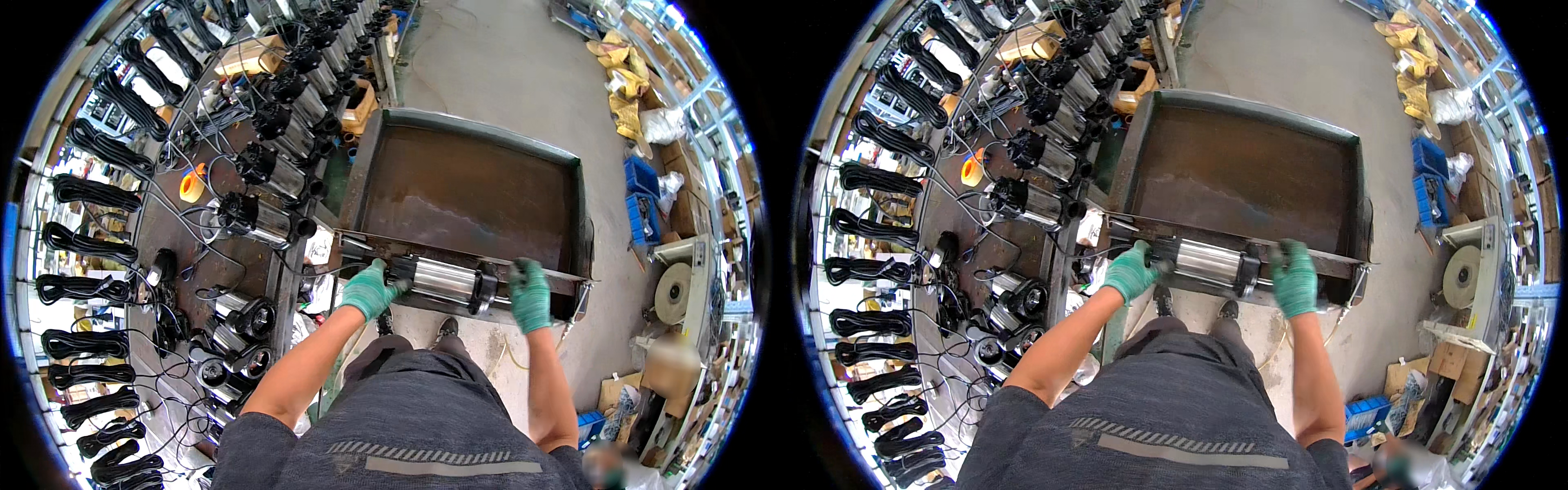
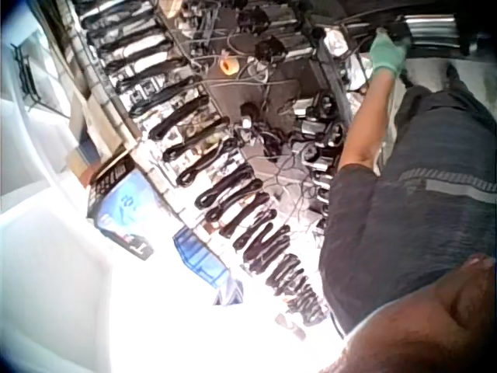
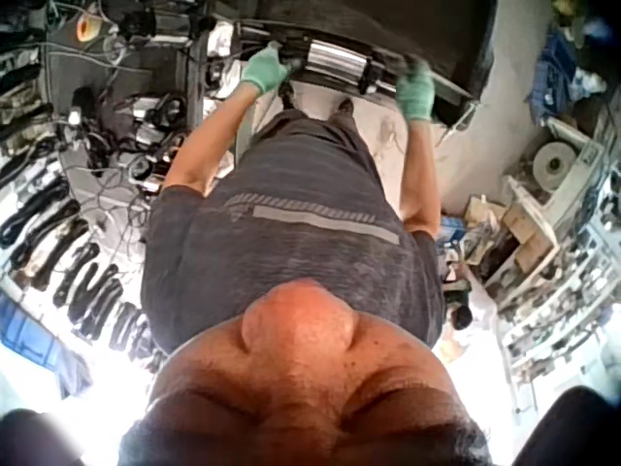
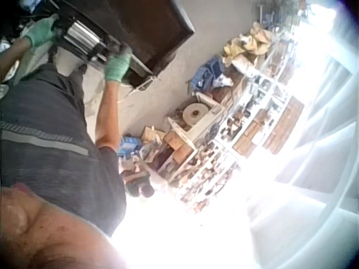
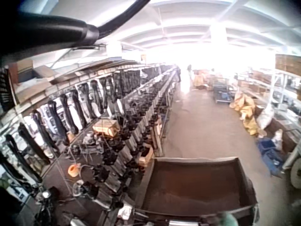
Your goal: The person repeatedly picks up cylindrical submersible pumps from a rack and lowers them into a large rectangular water tank. They hold the pumps submerged for a few seconds, then lift them out and return them to the rack. This cycle is repeated for multiple units in a continuous loop.
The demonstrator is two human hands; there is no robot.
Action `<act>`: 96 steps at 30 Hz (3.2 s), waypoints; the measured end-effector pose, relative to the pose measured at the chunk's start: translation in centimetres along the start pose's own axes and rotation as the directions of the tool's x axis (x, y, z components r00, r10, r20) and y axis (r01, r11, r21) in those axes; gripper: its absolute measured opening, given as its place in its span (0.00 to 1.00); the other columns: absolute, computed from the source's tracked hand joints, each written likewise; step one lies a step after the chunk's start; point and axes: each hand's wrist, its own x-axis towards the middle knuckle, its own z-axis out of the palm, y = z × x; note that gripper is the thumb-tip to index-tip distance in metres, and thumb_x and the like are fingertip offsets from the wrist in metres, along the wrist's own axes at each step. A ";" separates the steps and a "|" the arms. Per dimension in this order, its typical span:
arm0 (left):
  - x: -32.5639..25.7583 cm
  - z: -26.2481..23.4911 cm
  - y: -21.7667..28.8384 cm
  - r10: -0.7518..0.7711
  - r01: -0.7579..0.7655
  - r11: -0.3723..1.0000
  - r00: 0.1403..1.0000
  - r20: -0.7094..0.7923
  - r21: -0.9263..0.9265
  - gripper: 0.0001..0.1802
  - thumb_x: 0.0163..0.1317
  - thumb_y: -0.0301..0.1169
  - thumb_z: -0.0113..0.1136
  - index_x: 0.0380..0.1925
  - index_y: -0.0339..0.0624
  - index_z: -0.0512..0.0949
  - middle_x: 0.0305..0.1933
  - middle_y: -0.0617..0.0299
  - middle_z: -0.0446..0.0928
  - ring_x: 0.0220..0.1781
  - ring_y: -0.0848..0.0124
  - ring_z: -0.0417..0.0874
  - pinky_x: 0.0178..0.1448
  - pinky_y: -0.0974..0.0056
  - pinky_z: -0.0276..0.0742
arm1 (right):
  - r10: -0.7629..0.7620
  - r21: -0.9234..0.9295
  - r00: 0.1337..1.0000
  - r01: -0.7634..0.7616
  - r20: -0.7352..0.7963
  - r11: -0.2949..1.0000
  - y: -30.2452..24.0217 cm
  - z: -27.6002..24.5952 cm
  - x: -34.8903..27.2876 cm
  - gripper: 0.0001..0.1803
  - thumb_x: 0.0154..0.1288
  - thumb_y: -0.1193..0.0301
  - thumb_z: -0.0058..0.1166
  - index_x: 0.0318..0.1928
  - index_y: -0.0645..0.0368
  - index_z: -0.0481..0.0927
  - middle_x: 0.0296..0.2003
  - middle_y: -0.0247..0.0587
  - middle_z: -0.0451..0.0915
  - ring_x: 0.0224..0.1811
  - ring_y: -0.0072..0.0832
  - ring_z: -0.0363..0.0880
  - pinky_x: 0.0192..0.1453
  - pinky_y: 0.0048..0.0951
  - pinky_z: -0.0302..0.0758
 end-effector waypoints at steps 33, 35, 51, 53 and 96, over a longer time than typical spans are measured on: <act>3.7 -0.2 -12.9 0.039 -0.173 0.659 0.980 -0.196 -0.732 0.17 0.79 0.46 0.53 0.47 0.42 0.77 0.23 0.66 0.72 0.15 0.75 0.71 0.16 0.66 0.71 | -0.122 -0.385 0.992 0.096 -0.044 0.918 -7.1 7.0 0.2 0.06 0.66 0.69 0.58 0.37 0.57 0.82 0.35 0.49 0.82 0.38 0.50 0.81 0.44 0.46 0.78; 3.3 -0.3 -12.5 0.030 -0.117 0.519 0.992 -0.119 -0.847 0.17 0.79 0.46 0.53 0.47 0.41 0.77 0.23 0.65 0.72 0.15 0.74 0.72 0.16 0.65 0.72 | -0.103 -0.379 0.994 0.078 -0.044 0.922 -7.3 7.0 0.2 0.06 0.66 0.69 0.58 0.37 0.57 0.83 0.35 0.48 0.82 0.38 0.50 0.82 0.45 0.46 0.78; 5.6 -2.9 -12.5 -0.068 0.372 0.595 0.907 0.416 -0.713 0.16 0.78 0.43 0.56 0.40 0.40 0.77 0.23 0.64 0.73 0.14 0.71 0.71 0.18 0.61 0.75 | -0.055 -0.395 0.998 0.038 -0.034 0.918 -7.1 7.1 0.4 0.07 0.65 0.69 0.58 0.38 0.57 0.84 0.37 0.49 0.83 0.41 0.51 0.82 0.47 0.46 0.78; 5.9 -2.7 -13.6 0.113 0.187 0.602 0.942 0.315 -0.776 0.17 0.76 0.39 0.59 0.53 0.36 0.76 0.29 0.61 0.77 0.24 0.70 0.78 0.27 0.63 0.78 | -0.064 -0.401 0.997 0.047 -0.030 0.915 -7.0 7.1 0.5 0.07 0.65 0.69 0.58 0.38 0.57 0.84 0.37 0.49 0.83 0.41 0.51 0.82 0.47 0.46 0.78; 5.6 -3.5 -12.4 0.287 0.439 0.176 0.833 0.473 -0.881 0.28 0.69 0.48 0.67 0.61 0.42 0.79 0.49 0.63 0.83 0.48 0.73 0.81 0.46 0.64 0.80 | -0.101 -0.420 0.995 0.087 -0.010 0.903 -6.9 7.1 0.4 0.06 0.63 0.68 0.59 0.36 0.57 0.83 0.37 0.49 0.83 0.42 0.52 0.82 0.48 0.48 0.78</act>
